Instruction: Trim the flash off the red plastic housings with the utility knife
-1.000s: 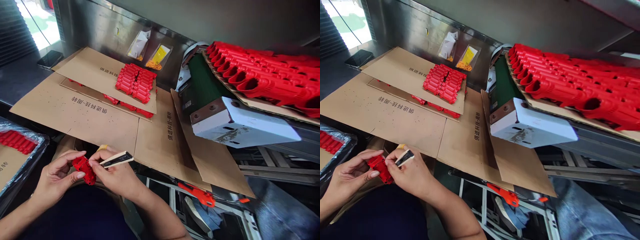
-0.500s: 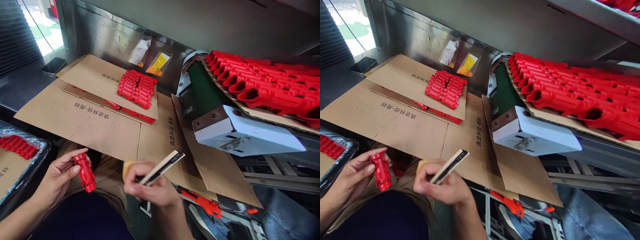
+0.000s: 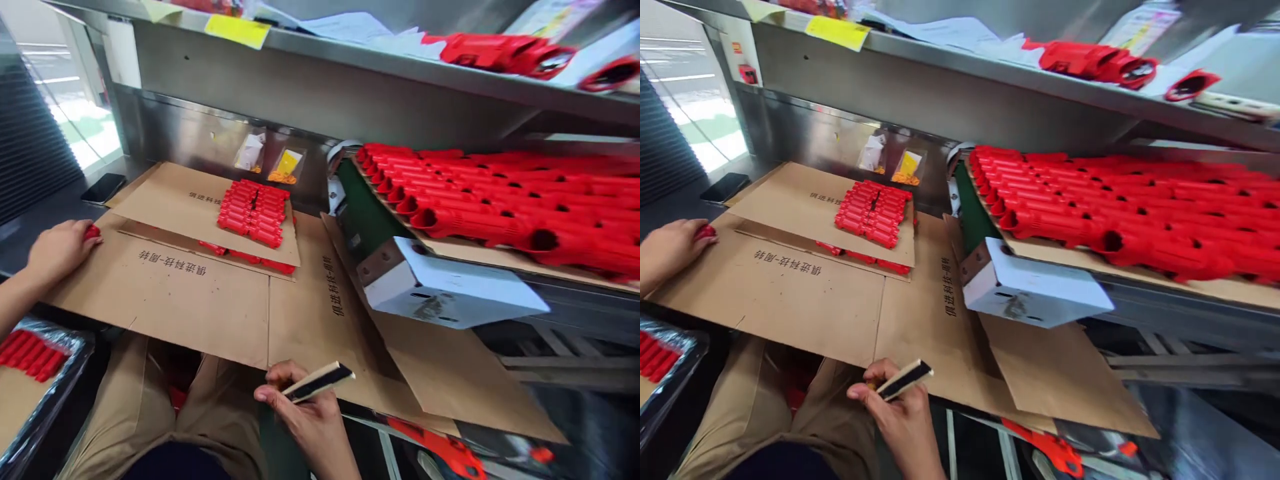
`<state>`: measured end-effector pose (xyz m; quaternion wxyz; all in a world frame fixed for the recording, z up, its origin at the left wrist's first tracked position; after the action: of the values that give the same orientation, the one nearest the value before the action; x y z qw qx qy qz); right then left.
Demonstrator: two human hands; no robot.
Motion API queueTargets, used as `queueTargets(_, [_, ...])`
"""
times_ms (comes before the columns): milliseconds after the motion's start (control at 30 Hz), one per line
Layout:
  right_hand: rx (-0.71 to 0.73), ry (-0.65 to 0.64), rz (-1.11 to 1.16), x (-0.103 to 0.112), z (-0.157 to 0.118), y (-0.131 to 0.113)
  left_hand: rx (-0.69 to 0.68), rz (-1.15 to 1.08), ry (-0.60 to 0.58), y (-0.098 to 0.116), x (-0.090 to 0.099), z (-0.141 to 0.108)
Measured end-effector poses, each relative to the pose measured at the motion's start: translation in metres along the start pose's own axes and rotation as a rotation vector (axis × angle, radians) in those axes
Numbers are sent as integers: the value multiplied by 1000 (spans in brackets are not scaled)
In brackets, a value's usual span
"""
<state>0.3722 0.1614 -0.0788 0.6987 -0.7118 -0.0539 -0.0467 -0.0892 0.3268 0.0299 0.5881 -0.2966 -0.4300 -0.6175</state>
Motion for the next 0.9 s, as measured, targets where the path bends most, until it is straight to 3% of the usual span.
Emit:
queueTargets(67, [30, 35, -29, 7, -5, 2, -57, 19, 96, 25, 6, -15])
queueTargets(133, [92, 28, -81, 7, -7, -2, -187, 49, 194, 65, 8, -23])
queueTargets(233, [202, -15, -131, -7, -5, -18, -462, 26, 43, 151, -20, -12])
queueTargets(333, [283, -64, -126, -23, -4, -34, -592, -18, -17, 231, -52, 21])
queueTargets(433, [328, -60, -101, -25, -11, -39, -616, -65, -51, 277, -70, 53])
queueTargets(500, [335, -6, -78, -18, -18, -33, -616, -107, -77, 282, -67, 58])
queueTargets(600, [265, 85, 41, -7, -24, -18, -602, -187, -149, 256, -46, 30])
queueTargets(700, [137, 179, 289, -7, -20, -8, -559, -366, -342, 213, -24, -36])
queueTargets(733, [101, 183, 352, -11, -16, -9, -496, -585, -489, 200, -20, -63])
queueTargets(833, [16, 16, 391, -38, -3, -19, -204, -975, -803, 172, -17, -143])
queueTargets(900, [-28, -111, 373, -57, 4, -23, 8, -1091, -857, 159, -20, -181])
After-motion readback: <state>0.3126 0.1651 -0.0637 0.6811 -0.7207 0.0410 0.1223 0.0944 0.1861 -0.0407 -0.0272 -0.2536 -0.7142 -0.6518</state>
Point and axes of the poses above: each hand's wrist, its own z-axis towards the middle knuckle, its own x-axis out of the back of the hand, y = z × x, the point moved 6 cm from there along z, towards the middle knuckle, and after that the axes turned 10 degrees about z, right-handed, at the moved point
